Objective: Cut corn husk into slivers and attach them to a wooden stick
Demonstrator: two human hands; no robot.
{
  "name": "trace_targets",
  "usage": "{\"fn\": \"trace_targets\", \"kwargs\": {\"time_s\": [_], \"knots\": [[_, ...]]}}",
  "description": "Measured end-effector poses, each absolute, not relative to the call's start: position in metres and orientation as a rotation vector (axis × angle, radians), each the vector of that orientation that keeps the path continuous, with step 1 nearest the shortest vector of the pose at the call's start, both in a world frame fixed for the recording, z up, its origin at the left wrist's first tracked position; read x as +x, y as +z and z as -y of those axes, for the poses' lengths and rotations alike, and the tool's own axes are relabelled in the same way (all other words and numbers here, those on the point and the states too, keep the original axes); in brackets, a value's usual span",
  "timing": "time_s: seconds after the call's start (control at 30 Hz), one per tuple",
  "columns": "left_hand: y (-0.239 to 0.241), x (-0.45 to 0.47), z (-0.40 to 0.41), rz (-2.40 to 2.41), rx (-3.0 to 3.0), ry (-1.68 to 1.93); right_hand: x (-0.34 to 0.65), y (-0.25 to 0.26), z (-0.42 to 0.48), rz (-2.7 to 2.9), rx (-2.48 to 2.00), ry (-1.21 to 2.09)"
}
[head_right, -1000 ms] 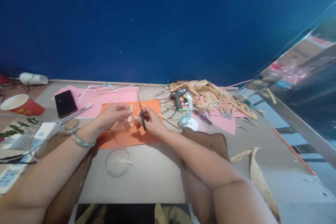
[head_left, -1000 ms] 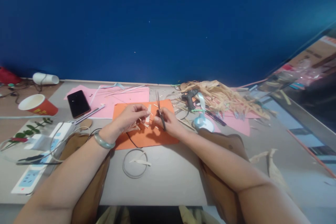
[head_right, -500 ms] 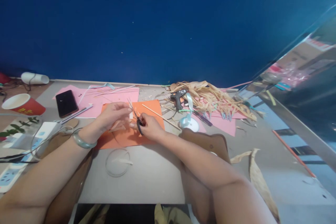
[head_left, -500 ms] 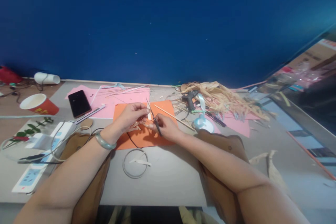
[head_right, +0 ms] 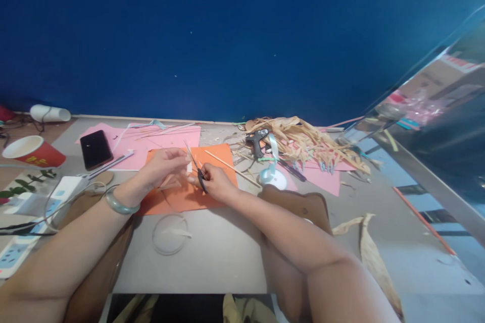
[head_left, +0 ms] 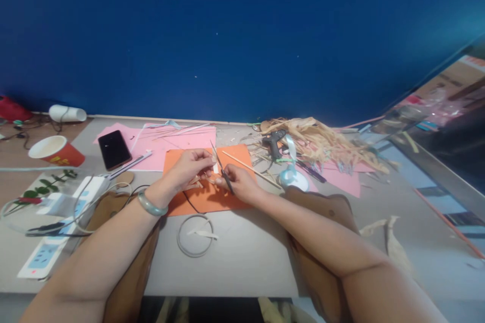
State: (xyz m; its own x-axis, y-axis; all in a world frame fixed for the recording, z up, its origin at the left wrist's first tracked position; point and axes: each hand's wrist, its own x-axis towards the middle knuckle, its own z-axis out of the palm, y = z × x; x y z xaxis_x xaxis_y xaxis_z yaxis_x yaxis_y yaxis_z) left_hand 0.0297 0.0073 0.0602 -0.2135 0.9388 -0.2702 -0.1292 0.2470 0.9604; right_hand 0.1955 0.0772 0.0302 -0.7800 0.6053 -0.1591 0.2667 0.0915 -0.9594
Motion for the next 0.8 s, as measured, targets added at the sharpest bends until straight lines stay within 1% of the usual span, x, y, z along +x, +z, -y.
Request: {"fn": "trace_targets", "kwargs": {"time_s": [0.17, 0.43, 0.8], "knots": [[0.0581, 0.029, -0.0078, -1.389, 0.836, 1.222, 0.1949, 0.0308, -0.0764, 2.072, -0.854, 1.76], [0.0594, 0.0307, -0.0083, -1.366, 0.831, 1.282, 0.1955, 0.0316, -0.0766, 2.116, -0.862, 1.685], [0.0588, 0.0304, -0.0075, -1.388, 0.845, 1.249, 0.1956, 0.0302, -0.0765, 2.058, -0.842, 1.761]]}}
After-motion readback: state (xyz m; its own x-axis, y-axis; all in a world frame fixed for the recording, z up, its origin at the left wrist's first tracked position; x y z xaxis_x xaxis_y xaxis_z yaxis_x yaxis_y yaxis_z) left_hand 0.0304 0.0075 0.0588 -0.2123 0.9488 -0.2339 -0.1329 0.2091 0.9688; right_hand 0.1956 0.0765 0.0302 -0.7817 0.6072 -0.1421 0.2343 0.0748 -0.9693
